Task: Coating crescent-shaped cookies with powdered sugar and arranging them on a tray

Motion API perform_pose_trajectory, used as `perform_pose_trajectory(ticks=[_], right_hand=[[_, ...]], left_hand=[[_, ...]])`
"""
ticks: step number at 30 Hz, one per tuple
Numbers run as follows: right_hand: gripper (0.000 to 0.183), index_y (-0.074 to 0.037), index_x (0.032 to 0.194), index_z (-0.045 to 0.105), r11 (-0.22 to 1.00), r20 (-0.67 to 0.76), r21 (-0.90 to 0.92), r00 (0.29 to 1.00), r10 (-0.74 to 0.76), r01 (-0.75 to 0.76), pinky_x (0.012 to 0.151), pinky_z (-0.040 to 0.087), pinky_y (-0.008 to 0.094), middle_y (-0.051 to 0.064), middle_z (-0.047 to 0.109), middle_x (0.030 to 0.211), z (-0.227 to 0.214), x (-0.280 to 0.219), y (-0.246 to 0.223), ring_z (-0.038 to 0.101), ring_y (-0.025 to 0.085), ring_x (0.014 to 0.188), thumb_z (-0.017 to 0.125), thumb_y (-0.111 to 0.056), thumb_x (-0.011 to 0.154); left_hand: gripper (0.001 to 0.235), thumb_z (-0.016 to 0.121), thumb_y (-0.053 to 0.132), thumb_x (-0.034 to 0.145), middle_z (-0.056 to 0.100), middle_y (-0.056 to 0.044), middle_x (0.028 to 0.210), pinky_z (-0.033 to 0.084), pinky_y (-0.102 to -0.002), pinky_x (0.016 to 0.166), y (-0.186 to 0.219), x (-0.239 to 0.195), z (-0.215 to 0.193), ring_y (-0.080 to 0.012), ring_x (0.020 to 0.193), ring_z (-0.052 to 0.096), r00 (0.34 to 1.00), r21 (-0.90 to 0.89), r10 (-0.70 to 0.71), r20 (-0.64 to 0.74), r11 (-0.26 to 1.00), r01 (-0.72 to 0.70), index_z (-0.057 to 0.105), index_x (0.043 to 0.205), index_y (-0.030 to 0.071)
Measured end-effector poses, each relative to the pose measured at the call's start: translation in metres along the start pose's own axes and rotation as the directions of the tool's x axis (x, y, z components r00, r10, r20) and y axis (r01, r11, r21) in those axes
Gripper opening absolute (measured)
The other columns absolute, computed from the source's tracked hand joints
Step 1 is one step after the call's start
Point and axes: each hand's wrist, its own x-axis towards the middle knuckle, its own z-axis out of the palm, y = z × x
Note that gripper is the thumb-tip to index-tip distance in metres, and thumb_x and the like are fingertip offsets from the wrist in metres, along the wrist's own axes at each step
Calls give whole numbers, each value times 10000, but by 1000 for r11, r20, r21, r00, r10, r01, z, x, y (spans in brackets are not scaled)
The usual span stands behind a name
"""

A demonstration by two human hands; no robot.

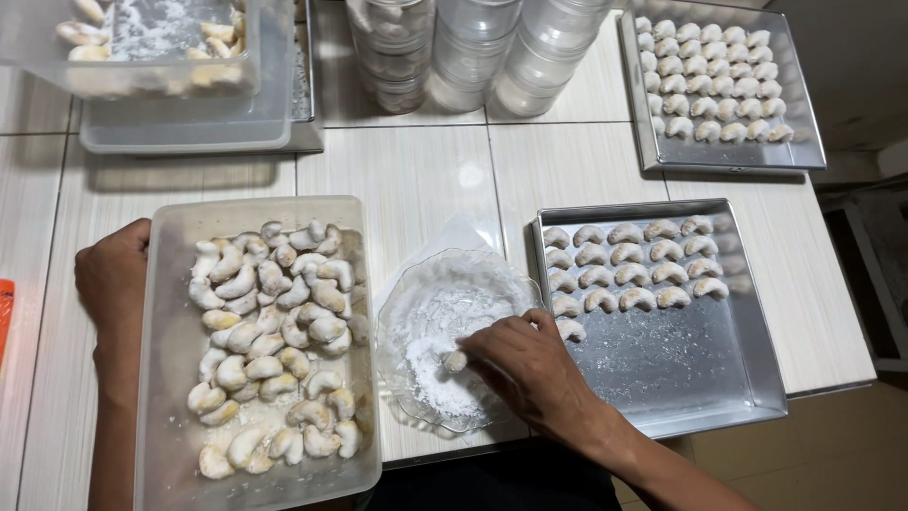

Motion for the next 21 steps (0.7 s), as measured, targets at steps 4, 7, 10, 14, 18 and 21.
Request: perform_pose_trajectory(ticks=[4,7,10,14,18,21], right_hand=[[220,-107,1200,682,997,-25,-21,997,-71,71,851,345,382,12,743,1069,-2,2,-3,648,210,922,643,-110,983],[163,-121,1155,684,997,-59,-31,996,-65,64,843,346,377,14,722,1075,-2,2,-5,649,206,914,654,-149,997],[157,-140,1127,679,999,-65,15,998,-27,28,845,338,371,21,702,1085,-7,-3,-5,647,201,939,694,-162,972],[233,-133,1121,711,992,-151,104,985,84,-68,897,354,379,7,736,1065,-8,-25,10,674,201,1006,756,-185,899],[251,-176,1102,735,953,-245,138,923,296,-269,962,445,389,20,764,1076,-27,-61,25,683,192,1022,769,-246,863],[280,-187,1123,734,924,-271,64,885,380,-377,964,483,373,14,755,1098,-39,-87,38,688,188,1042,777,-240,852]], left_hand=[[385,625,288,923,174,-40,905,206,-457,541,-4,3,3,-224,871,180,1000,-11,-19,1,1000,19,372,742,60],[332,615,252,898,178,-22,911,212,-446,545,-2,2,1,-215,866,180,999,-17,-39,20,999,39,393,753,53],[295,580,208,885,180,2,922,192,-436,561,15,-2,-9,-220,875,178,997,-50,-69,38,996,71,348,762,73],[376,591,283,880,189,-13,949,181,-457,572,20,-3,-11,-247,899,181,994,-60,-102,38,993,105,276,799,96],[342,616,237,914,197,-35,963,193,-452,564,-20,8,12,-237,913,191,1000,-29,-17,8,999,17,361,797,41],[316,659,239,905,204,-57,985,206,-456,553,-29,10,17,-249,913,190,999,23,27,-23,999,-27,455,823,12]])
